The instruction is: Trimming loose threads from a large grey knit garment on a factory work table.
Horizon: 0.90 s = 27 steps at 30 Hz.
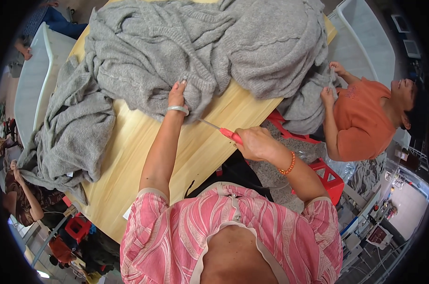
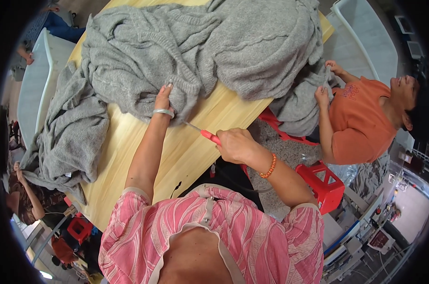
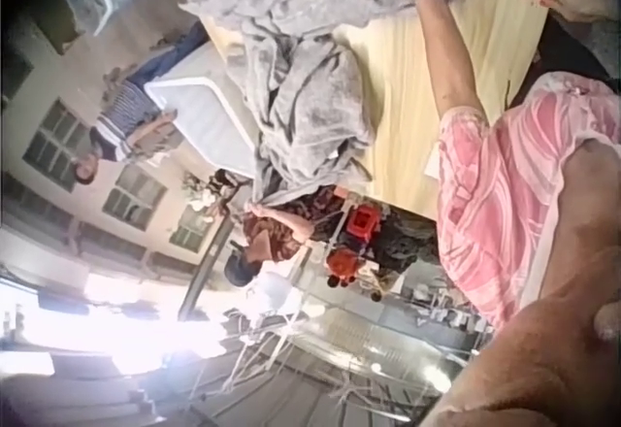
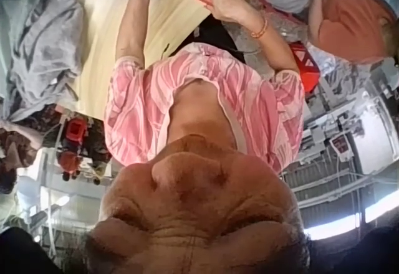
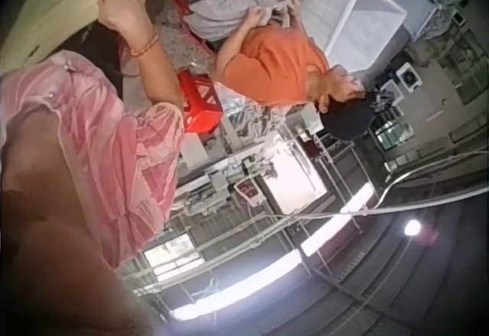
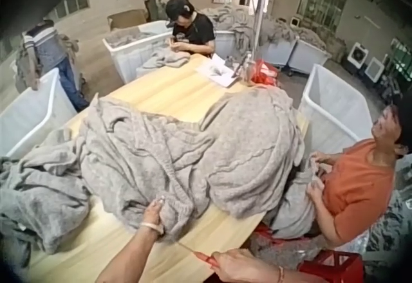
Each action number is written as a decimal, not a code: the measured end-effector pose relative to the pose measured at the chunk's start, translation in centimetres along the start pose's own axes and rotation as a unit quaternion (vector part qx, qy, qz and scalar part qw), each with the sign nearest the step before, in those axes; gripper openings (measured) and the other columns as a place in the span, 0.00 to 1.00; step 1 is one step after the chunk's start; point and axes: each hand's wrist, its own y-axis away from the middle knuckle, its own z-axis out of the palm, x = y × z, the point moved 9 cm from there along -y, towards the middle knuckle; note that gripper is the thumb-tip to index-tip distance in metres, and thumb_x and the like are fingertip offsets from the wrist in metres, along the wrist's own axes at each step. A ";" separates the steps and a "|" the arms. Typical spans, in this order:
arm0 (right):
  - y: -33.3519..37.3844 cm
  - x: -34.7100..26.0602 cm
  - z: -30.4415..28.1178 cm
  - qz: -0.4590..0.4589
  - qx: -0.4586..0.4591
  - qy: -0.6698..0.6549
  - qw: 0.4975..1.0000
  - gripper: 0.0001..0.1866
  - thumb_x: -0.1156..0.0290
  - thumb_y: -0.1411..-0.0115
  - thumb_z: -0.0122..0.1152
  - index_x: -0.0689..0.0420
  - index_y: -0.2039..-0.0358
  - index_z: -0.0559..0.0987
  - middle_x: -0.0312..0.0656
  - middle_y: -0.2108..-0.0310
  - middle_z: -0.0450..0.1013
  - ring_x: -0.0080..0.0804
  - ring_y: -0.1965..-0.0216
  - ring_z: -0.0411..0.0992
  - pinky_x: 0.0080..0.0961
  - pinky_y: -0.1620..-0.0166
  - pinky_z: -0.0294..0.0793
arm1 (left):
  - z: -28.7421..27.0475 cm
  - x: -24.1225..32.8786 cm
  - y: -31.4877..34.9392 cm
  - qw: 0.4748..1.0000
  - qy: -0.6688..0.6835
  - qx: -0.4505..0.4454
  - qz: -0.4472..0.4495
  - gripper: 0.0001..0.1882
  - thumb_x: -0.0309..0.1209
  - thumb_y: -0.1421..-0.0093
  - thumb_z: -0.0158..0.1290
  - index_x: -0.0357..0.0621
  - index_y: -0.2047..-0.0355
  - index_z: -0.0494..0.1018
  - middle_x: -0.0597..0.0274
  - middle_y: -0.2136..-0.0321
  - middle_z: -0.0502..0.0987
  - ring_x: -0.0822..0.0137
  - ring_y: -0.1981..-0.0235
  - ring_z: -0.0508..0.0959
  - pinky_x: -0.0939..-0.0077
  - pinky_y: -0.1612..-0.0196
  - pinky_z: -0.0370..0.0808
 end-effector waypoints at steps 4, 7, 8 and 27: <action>0.7 0.1 -0.6 0.008 0.057 -0.044 0.997 0.11 0.65 0.45 0.56 0.61 0.68 0.72 0.55 0.76 0.74 0.54 0.69 0.74 0.46 0.64 0.72 | -2.4 0.7 -0.7 0.991 -0.107 0.006 0.075 0.16 0.33 0.42 0.53 0.40 0.55 0.68 0.58 0.62 0.75 0.68 0.63 0.74 0.77 0.58 0.70; 1.1 1.8 -1.3 0.071 0.099 -0.069 0.990 0.13 0.65 0.44 0.55 0.61 0.63 0.71 0.56 0.75 0.72 0.57 0.70 0.72 0.46 0.67 0.70 | -1.5 5.2 3.6 0.826 -0.467 0.011 0.316 0.27 0.35 0.44 0.57 0.37 0.47 0.63 0.56 0.57 0.72 0.68 0.57 0.71 0.75 0.54 0.69; 1.8 2.6 -1.8 0.067 0.133 -0.083 0.985 0.13 0.65 0.44 0.55 0.61 0.62 0.71 0.57 0.75 0.72 0.57 0.70 0.71 0.46 0.67 0.70 | -0.3 5.9 5.1 0.797 -0.519 -0.018 0.310 0.35 0.35 0.49 0.60 0.38 0.43 0.59 0.54 0.55 0.69 0.64 0.57 0.70 0.72 0.54 0.69; 1.6 -1.2 -1.7 -0.034 0.085 -0.064 0.994 0.13 0.65 0.45 0.55 0.59 0.64 0.72 0.55 0.74 0.74 0.57 0.69 0.72 0.47 0.66 0.71 | -4.1 1.0 10.9 0.911 -0.395 -0.114 0.017 0.13 0.35 0.42 0.53 0.43 0.80 0.73 0.76 0.83 0.68 0.83 0.80 0.64 0.84 0.80 0.60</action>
